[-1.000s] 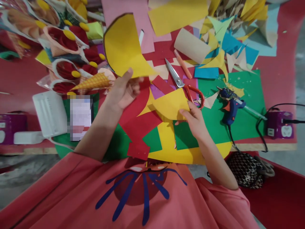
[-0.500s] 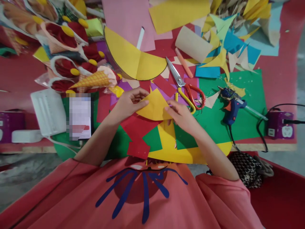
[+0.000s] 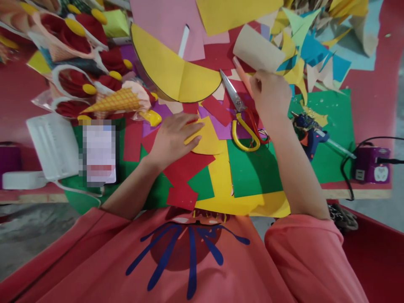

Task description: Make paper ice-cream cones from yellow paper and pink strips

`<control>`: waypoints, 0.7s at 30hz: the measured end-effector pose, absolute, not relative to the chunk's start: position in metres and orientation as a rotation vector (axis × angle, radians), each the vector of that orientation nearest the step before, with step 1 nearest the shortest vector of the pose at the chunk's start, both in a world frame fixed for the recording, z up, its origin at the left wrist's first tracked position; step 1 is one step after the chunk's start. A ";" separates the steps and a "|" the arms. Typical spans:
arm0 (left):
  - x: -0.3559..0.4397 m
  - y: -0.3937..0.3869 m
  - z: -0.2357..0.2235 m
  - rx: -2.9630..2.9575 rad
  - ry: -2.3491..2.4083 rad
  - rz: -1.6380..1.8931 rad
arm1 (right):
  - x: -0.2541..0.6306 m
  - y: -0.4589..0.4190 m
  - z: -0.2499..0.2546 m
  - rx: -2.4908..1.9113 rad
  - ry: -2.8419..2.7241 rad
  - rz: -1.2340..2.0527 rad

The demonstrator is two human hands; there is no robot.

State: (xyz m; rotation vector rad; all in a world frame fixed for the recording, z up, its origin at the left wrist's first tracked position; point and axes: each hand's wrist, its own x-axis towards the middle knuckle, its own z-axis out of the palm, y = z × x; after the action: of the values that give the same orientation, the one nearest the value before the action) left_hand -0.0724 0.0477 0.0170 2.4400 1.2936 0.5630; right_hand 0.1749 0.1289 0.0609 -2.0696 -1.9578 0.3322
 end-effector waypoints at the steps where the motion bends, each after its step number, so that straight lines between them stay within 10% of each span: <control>1: -0.072 0.047 0.016 2.447 1.245 0.525 | 0.171 0.131 0.060 -2.145 -1.964 0.234; 13: -0.073 0.049 0.005 2.376 0.980 0.432 | 0.166 0.136 0.050 -2.091 -2.003 0.266; 21: -0.069 0.042 0.017 2.105 0.924 0.733 | 0.133 0.062 0.060 -1.228 -1.416 1.386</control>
State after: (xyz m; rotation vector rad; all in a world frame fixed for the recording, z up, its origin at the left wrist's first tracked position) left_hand -0.0695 0.0424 0.0168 2.1052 0.9241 0.7334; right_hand 0.1329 0.0618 0.0596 -1.2279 -1.4159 1.3865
